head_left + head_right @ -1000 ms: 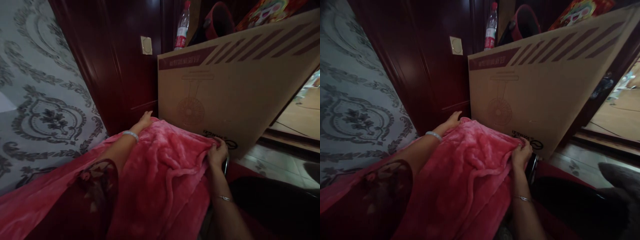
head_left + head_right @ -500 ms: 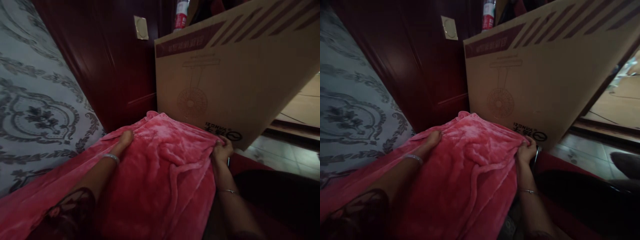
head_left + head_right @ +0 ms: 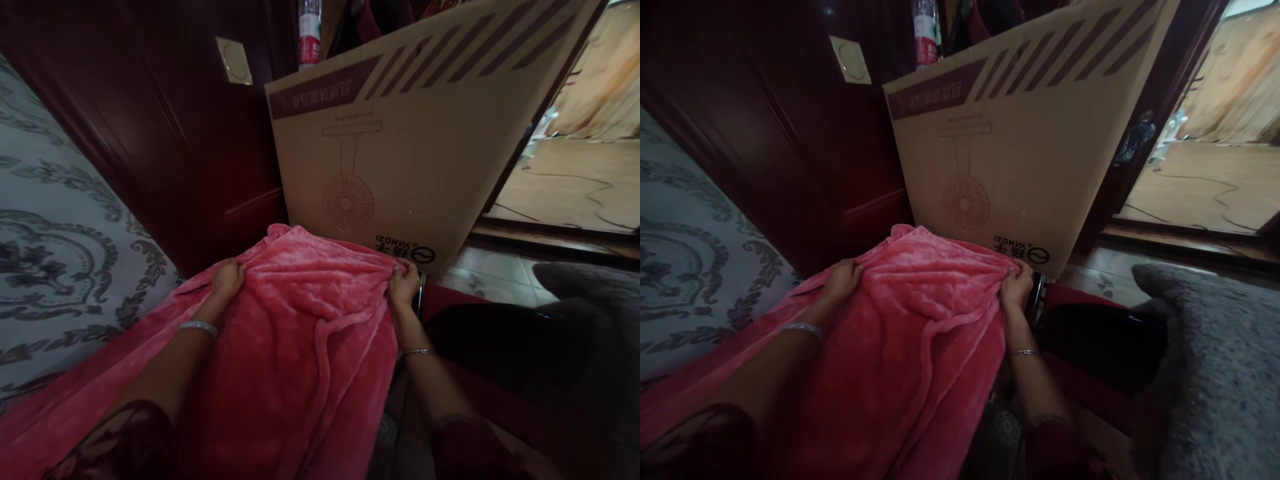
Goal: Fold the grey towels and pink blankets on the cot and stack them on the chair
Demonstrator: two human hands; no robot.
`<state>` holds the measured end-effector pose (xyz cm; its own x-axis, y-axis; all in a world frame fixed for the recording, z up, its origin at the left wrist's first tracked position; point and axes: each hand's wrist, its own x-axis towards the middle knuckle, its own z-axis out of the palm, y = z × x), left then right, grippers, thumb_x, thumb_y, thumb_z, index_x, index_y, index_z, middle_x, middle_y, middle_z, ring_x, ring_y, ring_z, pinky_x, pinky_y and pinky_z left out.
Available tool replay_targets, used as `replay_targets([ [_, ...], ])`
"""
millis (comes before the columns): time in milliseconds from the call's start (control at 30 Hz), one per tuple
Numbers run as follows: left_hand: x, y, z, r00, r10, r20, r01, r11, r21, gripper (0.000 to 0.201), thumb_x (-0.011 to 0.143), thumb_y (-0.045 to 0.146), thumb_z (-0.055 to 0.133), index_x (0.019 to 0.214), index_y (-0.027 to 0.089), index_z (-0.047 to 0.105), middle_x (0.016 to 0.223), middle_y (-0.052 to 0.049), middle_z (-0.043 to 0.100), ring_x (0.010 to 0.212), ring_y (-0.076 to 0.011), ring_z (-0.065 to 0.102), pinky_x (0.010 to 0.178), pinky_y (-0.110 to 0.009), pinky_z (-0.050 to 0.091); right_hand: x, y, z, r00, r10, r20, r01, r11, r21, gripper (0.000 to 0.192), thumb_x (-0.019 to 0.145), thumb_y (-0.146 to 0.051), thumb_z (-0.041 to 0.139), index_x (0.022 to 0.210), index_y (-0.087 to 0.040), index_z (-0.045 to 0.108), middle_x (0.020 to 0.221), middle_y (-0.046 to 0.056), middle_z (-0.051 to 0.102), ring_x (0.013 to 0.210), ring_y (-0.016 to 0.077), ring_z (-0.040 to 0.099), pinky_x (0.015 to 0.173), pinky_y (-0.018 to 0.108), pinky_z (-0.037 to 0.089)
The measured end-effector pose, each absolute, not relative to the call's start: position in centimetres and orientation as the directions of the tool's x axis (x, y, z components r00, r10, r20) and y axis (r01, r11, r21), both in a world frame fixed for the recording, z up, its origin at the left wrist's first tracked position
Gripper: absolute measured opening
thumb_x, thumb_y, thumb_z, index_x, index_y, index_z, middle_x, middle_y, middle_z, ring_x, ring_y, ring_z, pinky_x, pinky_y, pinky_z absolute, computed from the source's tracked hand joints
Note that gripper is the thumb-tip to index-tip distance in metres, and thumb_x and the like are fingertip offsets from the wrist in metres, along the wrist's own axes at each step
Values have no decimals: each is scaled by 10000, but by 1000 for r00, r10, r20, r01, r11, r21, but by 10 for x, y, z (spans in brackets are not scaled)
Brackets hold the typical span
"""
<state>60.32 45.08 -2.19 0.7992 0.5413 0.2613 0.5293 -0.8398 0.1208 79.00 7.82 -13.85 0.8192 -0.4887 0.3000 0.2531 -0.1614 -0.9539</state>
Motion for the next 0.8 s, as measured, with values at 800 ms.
replay_targets([
  [800,800,397,-22,779,583,232,524,-808,268,313,967,258,464,1153,157,695,1225,-181,693,1177,-317,625,957,-393,464,784,80,-140,836,-371,404,343,-221,-913,410,733,-301,477,1051,-174,703,1083,118,714,991,264,643,938,410,472],
])
